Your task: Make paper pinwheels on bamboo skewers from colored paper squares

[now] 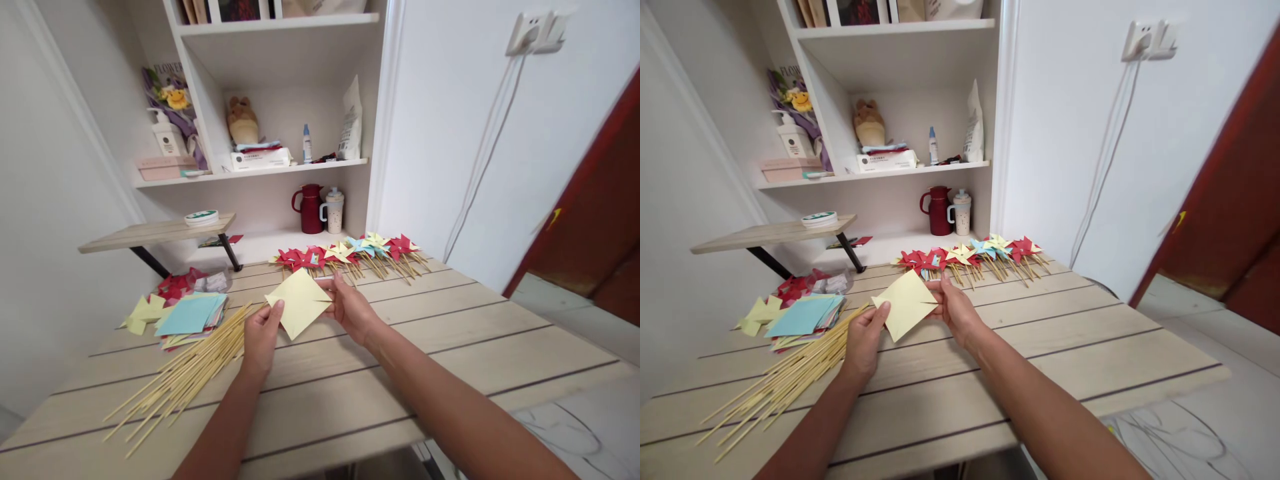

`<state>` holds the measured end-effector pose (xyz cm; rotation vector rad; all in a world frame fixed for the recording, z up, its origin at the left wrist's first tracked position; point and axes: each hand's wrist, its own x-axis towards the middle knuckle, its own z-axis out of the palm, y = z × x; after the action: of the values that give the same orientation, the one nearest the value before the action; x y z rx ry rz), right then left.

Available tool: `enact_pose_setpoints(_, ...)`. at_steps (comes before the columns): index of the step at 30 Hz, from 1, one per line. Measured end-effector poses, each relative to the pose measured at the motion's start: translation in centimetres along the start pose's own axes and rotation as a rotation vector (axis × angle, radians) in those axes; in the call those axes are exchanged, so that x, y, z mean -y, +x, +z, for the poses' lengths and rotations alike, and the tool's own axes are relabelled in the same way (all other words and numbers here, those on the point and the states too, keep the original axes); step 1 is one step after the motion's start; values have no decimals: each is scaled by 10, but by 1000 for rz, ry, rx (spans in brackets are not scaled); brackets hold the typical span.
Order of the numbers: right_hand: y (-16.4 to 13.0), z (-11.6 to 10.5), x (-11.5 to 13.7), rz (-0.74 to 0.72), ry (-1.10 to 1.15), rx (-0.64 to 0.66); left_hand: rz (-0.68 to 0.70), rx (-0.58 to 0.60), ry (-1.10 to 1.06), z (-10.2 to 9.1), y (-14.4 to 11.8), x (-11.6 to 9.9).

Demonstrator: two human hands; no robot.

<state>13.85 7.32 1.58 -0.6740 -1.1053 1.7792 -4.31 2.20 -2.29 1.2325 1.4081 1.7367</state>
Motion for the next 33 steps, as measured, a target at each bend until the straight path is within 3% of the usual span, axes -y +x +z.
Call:
enact_pose_setpoints(10,-1,0,1,-29,7,-1,29,0,40,2,-5,-5)
enact_pose_setpoints(17,-5,2,-1,-133,-141,58,65,33,60,8,-13,-15)
enact_pose_setpoints(27,1,-4,-2,-212,-179,-63,83,31,-65,8,-17,-25)
enact_pose_setpoints(33,-2,-3,-1,-218,-220,-56,33,114,-60,9,-18,-27)
